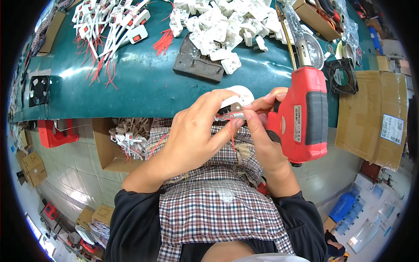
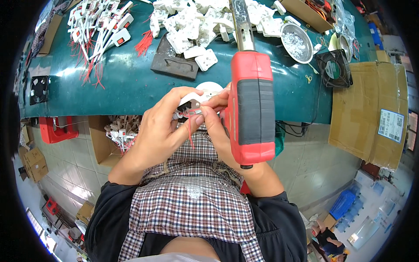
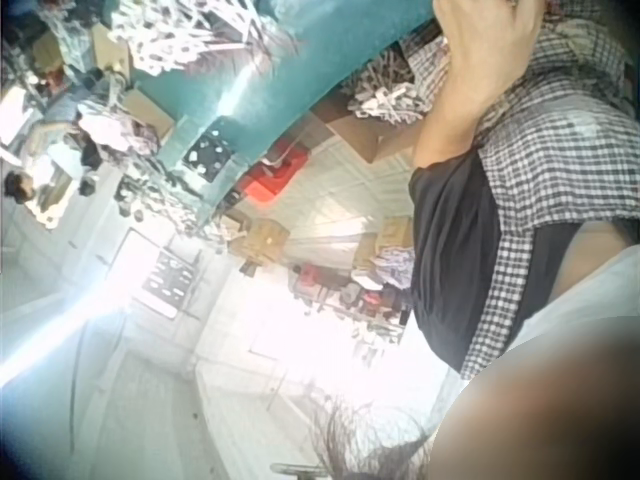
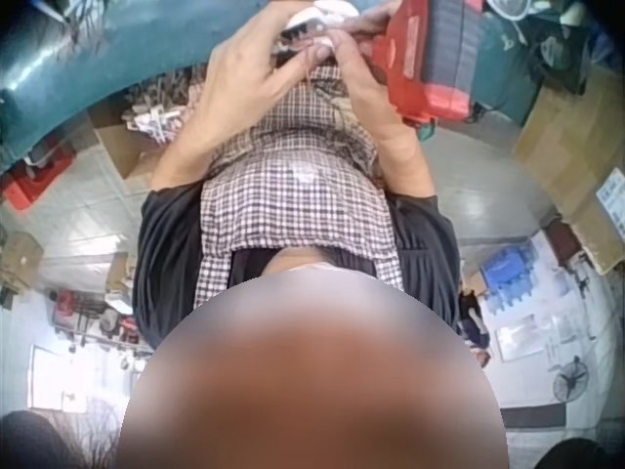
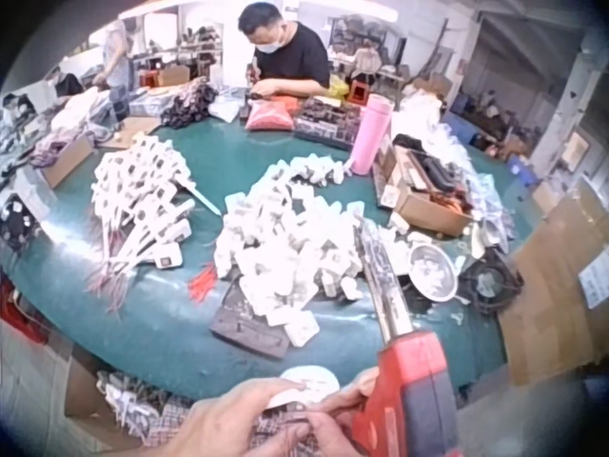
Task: Soldering wires to light bulb components on an assembly line.
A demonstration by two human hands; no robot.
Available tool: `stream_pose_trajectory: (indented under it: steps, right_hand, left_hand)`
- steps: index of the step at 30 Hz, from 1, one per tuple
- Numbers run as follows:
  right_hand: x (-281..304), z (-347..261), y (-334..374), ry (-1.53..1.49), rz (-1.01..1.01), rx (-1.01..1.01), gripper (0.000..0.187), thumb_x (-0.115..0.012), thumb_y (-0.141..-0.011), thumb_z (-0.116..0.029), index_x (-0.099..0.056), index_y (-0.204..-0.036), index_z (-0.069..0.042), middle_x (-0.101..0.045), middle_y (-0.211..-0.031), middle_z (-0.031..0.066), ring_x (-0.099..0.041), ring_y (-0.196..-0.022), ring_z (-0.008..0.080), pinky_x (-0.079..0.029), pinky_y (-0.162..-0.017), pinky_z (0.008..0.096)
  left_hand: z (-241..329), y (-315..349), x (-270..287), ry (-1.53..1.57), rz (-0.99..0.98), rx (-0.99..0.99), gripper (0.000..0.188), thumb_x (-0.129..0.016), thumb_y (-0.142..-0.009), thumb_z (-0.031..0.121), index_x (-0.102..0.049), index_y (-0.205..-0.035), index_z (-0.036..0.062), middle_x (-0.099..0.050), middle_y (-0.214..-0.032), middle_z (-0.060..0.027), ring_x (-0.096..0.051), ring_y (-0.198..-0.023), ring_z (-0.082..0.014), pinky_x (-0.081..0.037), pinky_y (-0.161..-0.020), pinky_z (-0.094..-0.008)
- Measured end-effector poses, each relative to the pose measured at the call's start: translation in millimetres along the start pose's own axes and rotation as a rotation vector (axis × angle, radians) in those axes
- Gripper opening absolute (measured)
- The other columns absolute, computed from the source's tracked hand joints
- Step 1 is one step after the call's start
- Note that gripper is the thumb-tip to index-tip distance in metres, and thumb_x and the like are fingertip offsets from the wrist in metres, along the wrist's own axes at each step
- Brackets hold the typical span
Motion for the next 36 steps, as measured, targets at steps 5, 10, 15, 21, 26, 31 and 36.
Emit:
stream_pose_trajectory:
  steps: [5, 10, 15, 21, 26, 31, 36]
  right_hand:
    - [9, 2, 5, -0.078, 0.107, 0.0, 0.058, -0.066, -0.083, 0.02, -0.04, -0.127, -0.006, -0.046, -0.115, 0.0066, -0.063, -0.097, 0.0155, -0.056, -0.088, 0.0332]
    - [12, 4, 12, -0.101, 0.17, -0.033, 0.055, -0.065, -0.086, 0.016, -0.038, -0.128, -0.006, -0.051, -0.111, 0.0066, -0.065, -0.097, 0.0146, -0.056, -0.082, 0.0285]
    - [10, 7, 14, -0.043, 0.106, -0.063, 0.057, -0.066, -0.084, 0.018, -0.04, -0.129, -0.006, -0.047, -0.116, 0.0074, -0.065, -0.094, 0.0156, -0.056, -0.087, 0.0326]
    - [8, 19, 16, -0.057, 0.092, -0.154, 0.054, -0.068, -0.085, 0.014, -0.042, -0.13, -0.003, -0.049, -0.113, 0.0077, -0.066, -0.093, 0.0161, -0.055, -0.083, 0.0302]
    - [6, 16, 14, -0.026, 0.082, -0.135, 0.05, -0.068, -0.086, 0.013, -0.044, -0.128, -0.001, -0.054, -0.109, 0.0088, -0.065, -0.091, 0.0154, -0.055, -0.083, 0.0305]
    - [19, 18, 17, 0.168, 0.083, -0.122, 0.039, -0.065, -0.089, 0.01, -0.048, -0.123, 0.0, -0.061, -0.1, 0.008, -0.066, -0.089, 0.0148, -0.054, -0.081, 0.0298]
    - [43, 8, 34, 0.163, 0.23, -0.271, 0.032, -0.062, -0.096, -0.005, -0.049, -0.125, 0.001, -0.064, -0.097, 0.0091, -0.066, -0.087, 0.0157, -0.053, -0.073, 0.03]
  left_hand:
    - [4, 0, 3, 0.024, 0.003, -0.024, 0.038, -0.074, -0.089, 0.017, -0.059, -0.122, 0.0052, -0.067, -0.111, -0.0132, -0.069, -0.092, -0.0281, -0.054, -0.076, -0.0354]
    - [7, 0, 5, -0.063, 0.007, -0.043, 0.036, -0.074, -0.088, 0.015, -0.06, -0.12, 0.0044, -0.068, -0.109, -0.0127, -0.069, -0.092, -0.0255, -0.054, -0.076, -0.0332]
    - [-12, 5, 7, 0.229, 0.025, 0.164, 0.028, -0.077, -0.086, 0.011, -0.062, -0.109, 0.0037, -0.069, -0.095, -0.0093, -0.068, -0.078, -0.0149, -0.056, -0.067, -0.0294]
    - [-16, 5, 10, 0.372, 0.179, 0.057, 0.026, -0.08, -0.081, 0.003, -0.064, -0.101, 0.0024, -0.069, -0.095, -0.0054, -0.067, -0.082, -0.0115, -0.054, -0.068, -0.0259]
    - [-12, 6, 9, 0.28, 0.23, -0.01, 0.025, -0.082, -0.079, 0.004, -0.065, -0.098, 0.0031, -0.07, -0.094, -0.0054, -0.068, -0.079, -0.0118, -0.054, -0.065, -0.0256]
    - [-13, 6, 8, 0.072, 0.343, -0.074, 0.028, -0.084, -0.074, 0.003, -0.065, -0.094, 0.0054, -0.071, -0.085, -0.0058, -0.07, -0.07, -0.0155, -0.055, -0.06, -0.0266]
    - [-24, 3, 0, 0.026, 0.329, -0.009, 0.029, -0.083, -0.076, -0.001, -0.061, -0.095, 0.0029, -0.067, -0.085, -0.0035, -0.067, -0.073, -0.0091, -0.054, -0.064, -0.0231]
Point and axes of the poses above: each hand's wrist, its own y-axis away from the middle knuckle, its own x-axis out of the back of the hand, z = x × y, the point moved 8 cm from there along -y, towards the middle knuckle
